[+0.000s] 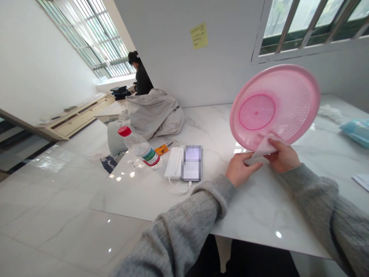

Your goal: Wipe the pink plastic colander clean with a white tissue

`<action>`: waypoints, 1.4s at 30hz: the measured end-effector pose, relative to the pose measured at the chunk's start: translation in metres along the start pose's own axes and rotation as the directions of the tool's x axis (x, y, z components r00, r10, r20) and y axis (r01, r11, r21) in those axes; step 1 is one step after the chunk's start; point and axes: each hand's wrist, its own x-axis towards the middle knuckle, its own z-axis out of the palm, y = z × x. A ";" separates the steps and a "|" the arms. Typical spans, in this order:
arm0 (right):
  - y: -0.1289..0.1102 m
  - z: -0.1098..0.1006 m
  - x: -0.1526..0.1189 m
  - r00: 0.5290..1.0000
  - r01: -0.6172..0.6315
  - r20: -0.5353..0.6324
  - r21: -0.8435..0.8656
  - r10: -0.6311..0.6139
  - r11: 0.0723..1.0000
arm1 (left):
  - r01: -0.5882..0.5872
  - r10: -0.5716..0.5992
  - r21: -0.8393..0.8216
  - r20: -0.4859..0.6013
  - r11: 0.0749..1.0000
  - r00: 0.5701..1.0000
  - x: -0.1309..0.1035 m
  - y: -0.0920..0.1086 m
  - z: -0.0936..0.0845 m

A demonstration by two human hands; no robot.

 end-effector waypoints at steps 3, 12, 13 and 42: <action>0.000 0.001 -0.003 0.999 -0.033 0.040 -0.041 0.035 0.999 | 0.047 -0.049 -0.050 -0.043 0.998 0.998 0.002 -0.001 -0.001; -0.003 0.006 -0.010 0.996 -0.080 0.048 0.013 0.079 0.997 | 0.099 -0.096 0.004 -0.205 0.995 0.974 0.006 0.001 -0.006; -0.004 0.005 -0.010 0.995 -0.086 0.045 0.024 0.085 0.996 | 0.096 -0.088 0.024 -0.220 0.995 0.971 0.006 0.003 -0.006; 0.009 -0.003 0.000 0.974 0.218 -0.012 -0.217 -0.226 0.952 | -0.288 0.324 0.548 0.031 0.786 0.945 0.001 0.000 -0.005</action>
